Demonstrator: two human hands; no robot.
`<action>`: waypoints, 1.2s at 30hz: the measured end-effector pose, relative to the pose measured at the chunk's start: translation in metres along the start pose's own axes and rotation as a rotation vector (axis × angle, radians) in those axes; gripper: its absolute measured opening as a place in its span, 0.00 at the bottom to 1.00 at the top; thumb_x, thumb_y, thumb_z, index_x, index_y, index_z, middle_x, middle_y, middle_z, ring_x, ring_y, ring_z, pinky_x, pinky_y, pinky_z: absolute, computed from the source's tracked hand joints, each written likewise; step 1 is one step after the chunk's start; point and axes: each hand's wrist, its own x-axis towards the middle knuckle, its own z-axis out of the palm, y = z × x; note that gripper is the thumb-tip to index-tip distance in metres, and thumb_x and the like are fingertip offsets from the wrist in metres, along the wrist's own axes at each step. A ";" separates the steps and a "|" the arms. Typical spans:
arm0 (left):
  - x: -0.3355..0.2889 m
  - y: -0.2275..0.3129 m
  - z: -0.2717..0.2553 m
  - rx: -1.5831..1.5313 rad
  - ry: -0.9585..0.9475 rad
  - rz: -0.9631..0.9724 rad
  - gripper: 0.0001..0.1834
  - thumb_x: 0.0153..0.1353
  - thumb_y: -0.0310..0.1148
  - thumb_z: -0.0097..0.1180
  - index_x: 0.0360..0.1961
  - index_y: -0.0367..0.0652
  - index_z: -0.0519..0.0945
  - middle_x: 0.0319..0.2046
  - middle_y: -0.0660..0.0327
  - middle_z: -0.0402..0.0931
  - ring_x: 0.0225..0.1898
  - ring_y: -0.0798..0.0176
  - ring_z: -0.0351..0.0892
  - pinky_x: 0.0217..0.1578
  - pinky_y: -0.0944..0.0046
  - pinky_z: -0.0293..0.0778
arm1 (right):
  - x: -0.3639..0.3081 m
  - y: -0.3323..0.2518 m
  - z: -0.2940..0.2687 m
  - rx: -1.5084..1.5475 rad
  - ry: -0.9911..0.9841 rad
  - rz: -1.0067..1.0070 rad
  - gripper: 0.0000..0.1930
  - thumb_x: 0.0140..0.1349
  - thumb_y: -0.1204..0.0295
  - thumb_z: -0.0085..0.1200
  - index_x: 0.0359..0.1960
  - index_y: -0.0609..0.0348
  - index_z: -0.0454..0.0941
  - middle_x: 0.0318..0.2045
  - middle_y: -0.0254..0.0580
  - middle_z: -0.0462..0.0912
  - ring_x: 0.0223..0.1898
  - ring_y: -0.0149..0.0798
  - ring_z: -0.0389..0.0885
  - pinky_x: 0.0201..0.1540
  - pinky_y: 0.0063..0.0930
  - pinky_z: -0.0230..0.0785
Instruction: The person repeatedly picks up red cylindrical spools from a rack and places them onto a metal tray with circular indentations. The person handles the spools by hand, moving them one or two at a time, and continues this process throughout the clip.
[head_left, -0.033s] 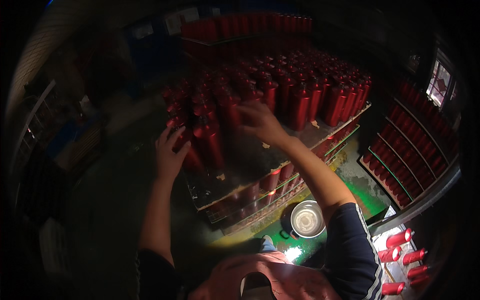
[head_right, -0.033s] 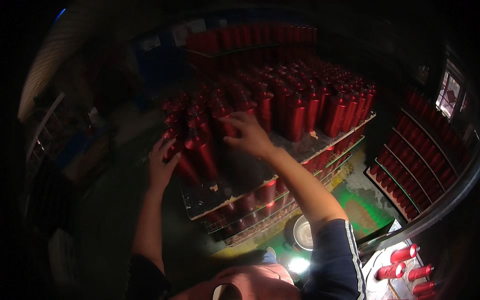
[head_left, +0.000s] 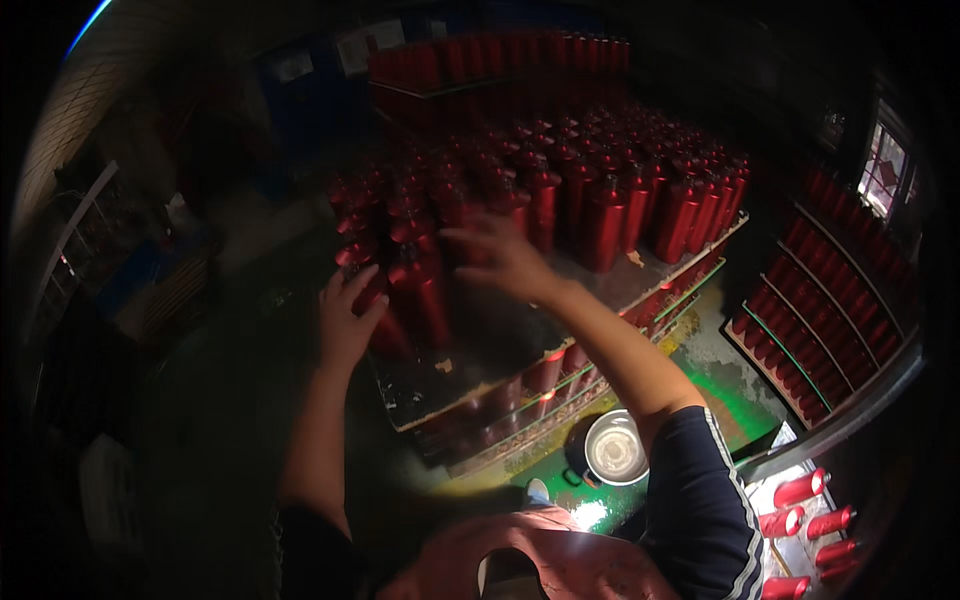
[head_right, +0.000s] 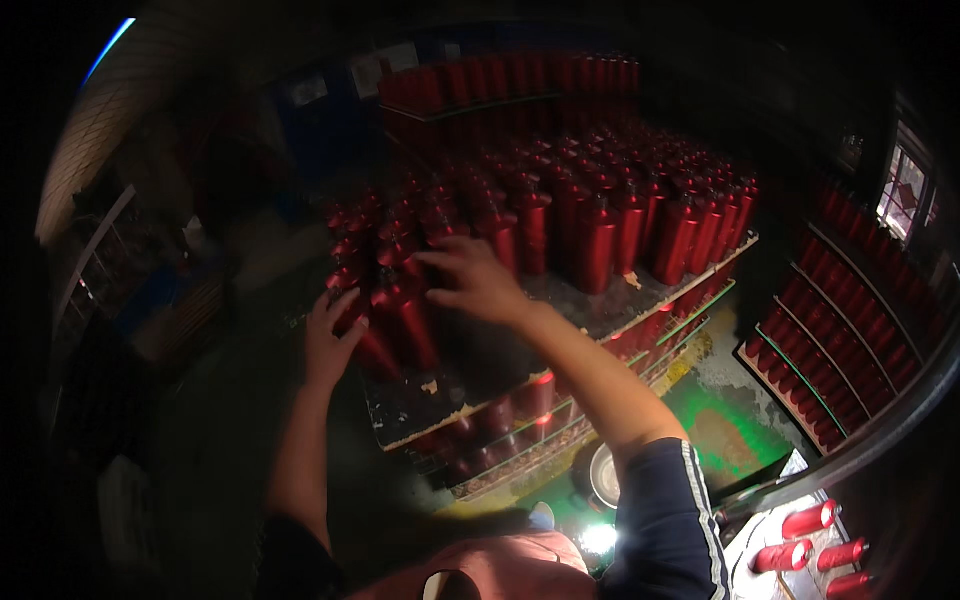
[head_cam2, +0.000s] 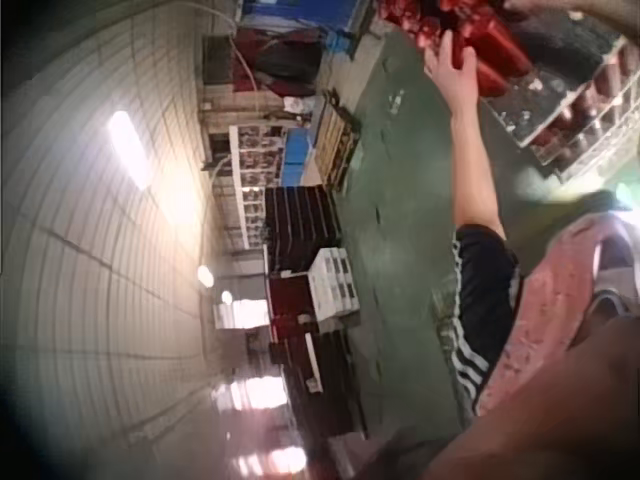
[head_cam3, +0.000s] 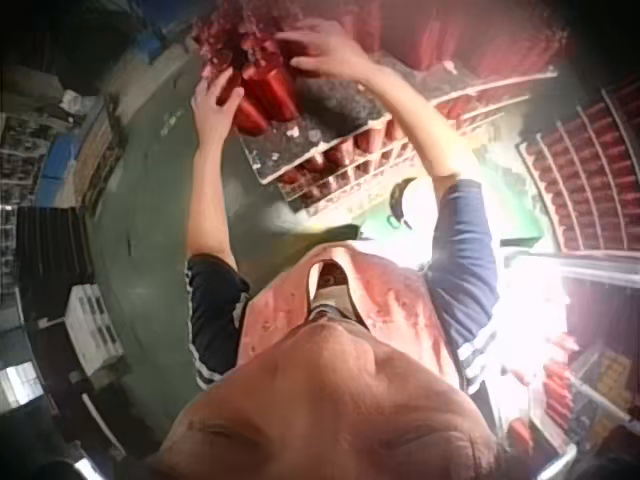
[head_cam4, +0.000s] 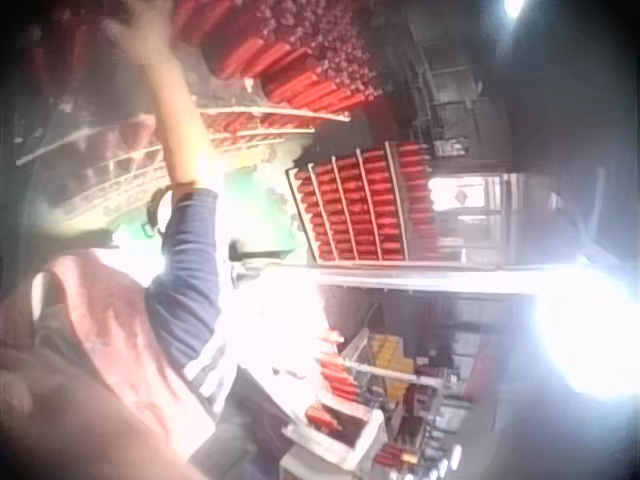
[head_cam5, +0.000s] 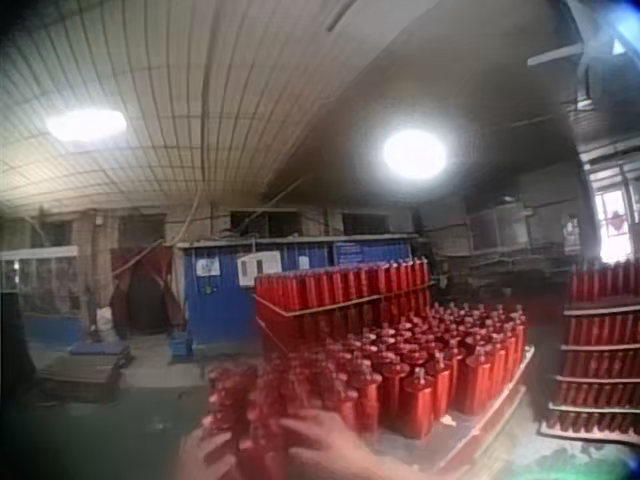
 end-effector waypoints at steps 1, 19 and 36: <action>0.003 -0.011 0.022 0.039 0.011 0.031 0.26 0.57 0.39 0.67 0.59 0.58 0.80 0.64 0.48 0.67 0.64 0.42 0.65 0.64 0.49 0.64 | 0.013 0.009 0.023 0.017 -0.067 -0.039 0.29 0.57 0.61 0.66 0.63 0.36 0.77 0.65 0.56 0.67 0.66 0.61 0.63 0.66 0.49 0.62; -0.063 -0.029 0.016 -0.383 0.082 0.218 0.27 0.40 0.22 0.70 0.47 0.44 0.85 0.59 0.50 0.76 0.58 0.48 0.74 0.59 0.52 0.72 | -0.151 -0.029 0.029 0.205 0.518 0.457 0.22 0.58 0.72 0.62 0.56 0.57 0.82 0.60 0.50 0.77 0.64 0.45 0.72 0.66 0.39 0.61; -0.461 0.378 0.135 -1.636 -2.341 -0.794 0.35 0.59 0.44 0.64 0.64 0.40 0.69 0.56 0.47 0.76 0.54 0.50 0.79 0.56 0.50 0.78 | -0.702 -0.507 -0.066 0.594 2.049 1.133 0.24 0.68 0.56 0.50 0.60 0.54 0.76 0.50 0.40 0.81 0.53 0.39 0.79 0.59 0.42 0.72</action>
